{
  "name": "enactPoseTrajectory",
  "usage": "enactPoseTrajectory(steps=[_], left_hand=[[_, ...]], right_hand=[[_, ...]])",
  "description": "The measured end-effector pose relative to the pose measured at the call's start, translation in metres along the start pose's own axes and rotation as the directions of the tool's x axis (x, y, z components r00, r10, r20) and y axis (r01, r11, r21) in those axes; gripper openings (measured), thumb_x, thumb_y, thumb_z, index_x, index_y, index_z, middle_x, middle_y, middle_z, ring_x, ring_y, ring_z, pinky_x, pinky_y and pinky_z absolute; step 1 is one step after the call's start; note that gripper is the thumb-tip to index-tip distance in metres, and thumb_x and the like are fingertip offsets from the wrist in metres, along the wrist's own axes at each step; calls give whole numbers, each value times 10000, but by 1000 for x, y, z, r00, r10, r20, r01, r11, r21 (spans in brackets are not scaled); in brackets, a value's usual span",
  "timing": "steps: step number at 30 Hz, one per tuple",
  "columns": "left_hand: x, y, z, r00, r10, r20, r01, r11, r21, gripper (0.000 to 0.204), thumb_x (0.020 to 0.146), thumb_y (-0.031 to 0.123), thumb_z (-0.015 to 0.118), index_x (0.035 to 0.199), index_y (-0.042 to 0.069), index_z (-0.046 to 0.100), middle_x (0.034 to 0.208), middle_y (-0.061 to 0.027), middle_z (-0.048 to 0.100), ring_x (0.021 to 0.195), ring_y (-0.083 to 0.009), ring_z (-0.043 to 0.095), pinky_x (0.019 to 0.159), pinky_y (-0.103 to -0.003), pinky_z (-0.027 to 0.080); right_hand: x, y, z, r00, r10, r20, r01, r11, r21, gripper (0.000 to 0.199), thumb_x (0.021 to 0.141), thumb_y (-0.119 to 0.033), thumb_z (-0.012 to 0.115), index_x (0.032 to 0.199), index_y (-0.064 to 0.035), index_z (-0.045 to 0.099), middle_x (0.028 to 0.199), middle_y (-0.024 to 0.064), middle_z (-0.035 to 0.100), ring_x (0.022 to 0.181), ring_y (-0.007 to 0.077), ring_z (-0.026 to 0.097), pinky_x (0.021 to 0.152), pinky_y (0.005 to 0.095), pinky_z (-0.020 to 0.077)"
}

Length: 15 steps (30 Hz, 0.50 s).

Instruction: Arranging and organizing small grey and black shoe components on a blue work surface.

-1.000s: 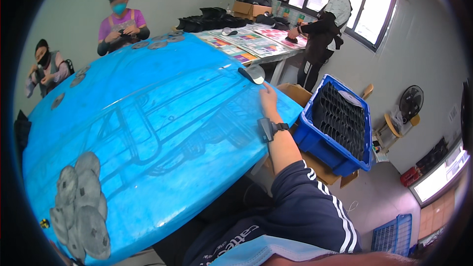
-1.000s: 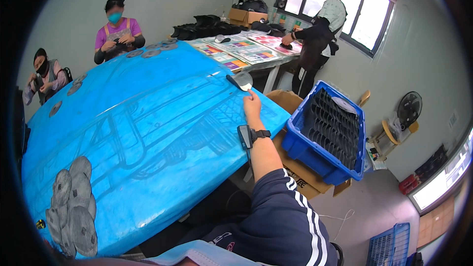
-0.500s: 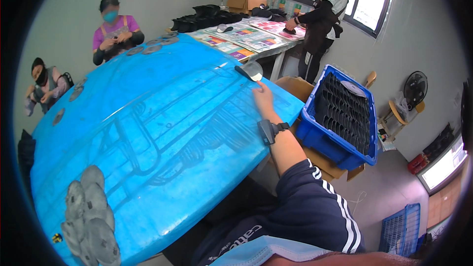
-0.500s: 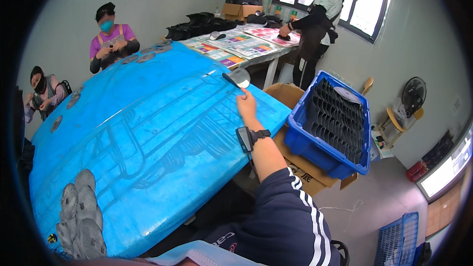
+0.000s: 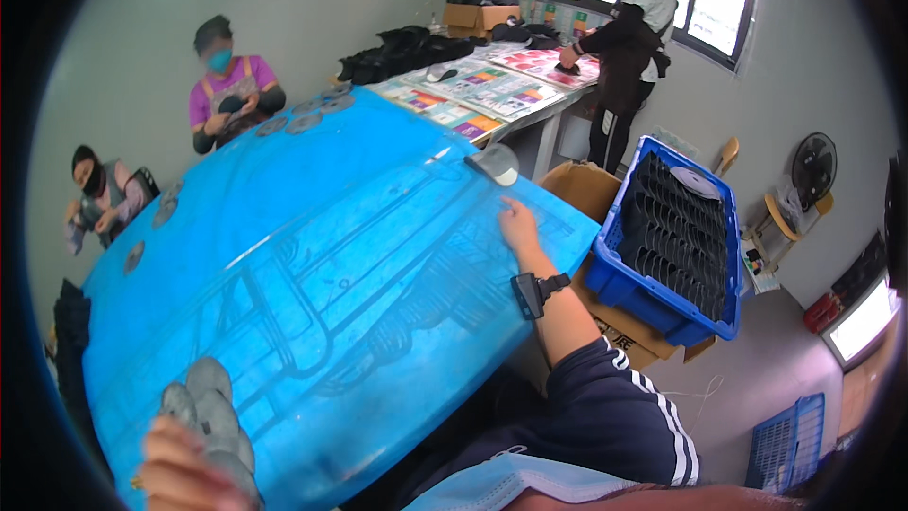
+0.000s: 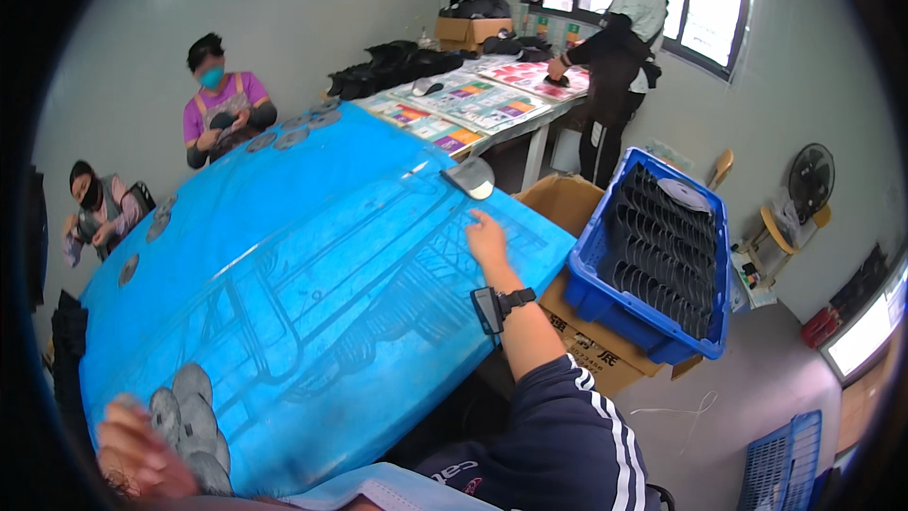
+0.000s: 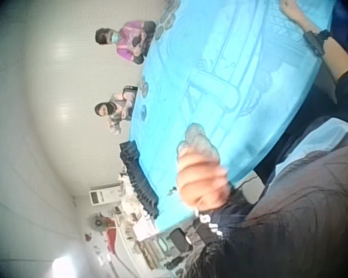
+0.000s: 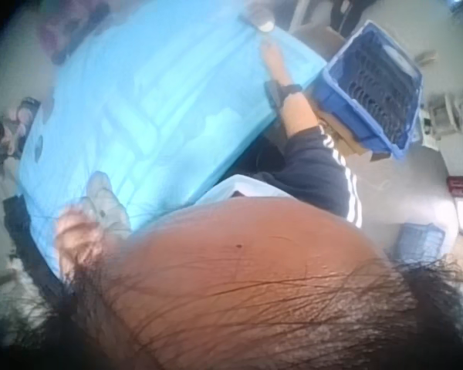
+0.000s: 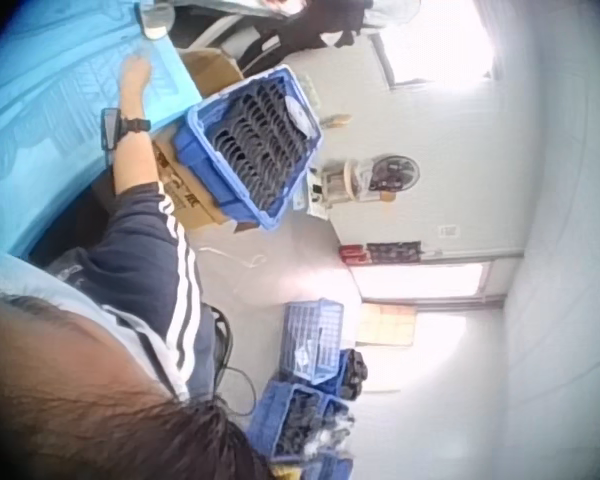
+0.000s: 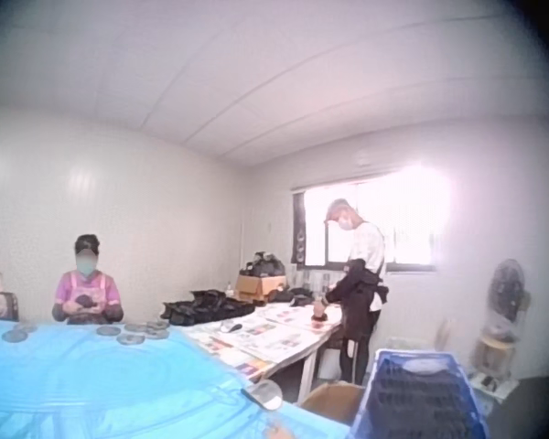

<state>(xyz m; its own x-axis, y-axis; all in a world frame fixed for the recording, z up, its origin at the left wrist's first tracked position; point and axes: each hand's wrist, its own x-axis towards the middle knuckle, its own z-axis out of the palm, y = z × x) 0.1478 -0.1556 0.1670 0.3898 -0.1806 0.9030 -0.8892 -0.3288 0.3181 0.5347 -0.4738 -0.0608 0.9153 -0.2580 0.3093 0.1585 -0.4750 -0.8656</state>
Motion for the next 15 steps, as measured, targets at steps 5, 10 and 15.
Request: enactPoseTrajectory(steps=[5,10,15], left_hand=[[35,-47,86,949,81,-304,-144,971,-191,297,837,231,492,572,149,386,527,49,395,584,-106,379,671,-282,287],[43,-54,103,869,94,-486,-262,921,-289,339,830,115,446,520,153,314,481,43,390,536,-70,359,614,-261,277],[25,-78,57,960,186,-208,-250,903,-349,285,845,206,415,573,123,393,539,15,418,507,-117,399,599,-276,324]], right_hand=[[-2,10,13,999,-53,-5,53,998,-40,359,735,-146,495,1083,-76,549,808,127,603,771,251,583,700,323,451],[-8,7,17,991,-131,2,131,991,15,378,780,-196,486,1144,-98,507,809,111,605,768,240,581,722,312,450],[1,-6,-4,873,108,475,-484,296,823,473,850,-276,441,1293,-176,309,961,116,563,891,234,533,776,393,445]])
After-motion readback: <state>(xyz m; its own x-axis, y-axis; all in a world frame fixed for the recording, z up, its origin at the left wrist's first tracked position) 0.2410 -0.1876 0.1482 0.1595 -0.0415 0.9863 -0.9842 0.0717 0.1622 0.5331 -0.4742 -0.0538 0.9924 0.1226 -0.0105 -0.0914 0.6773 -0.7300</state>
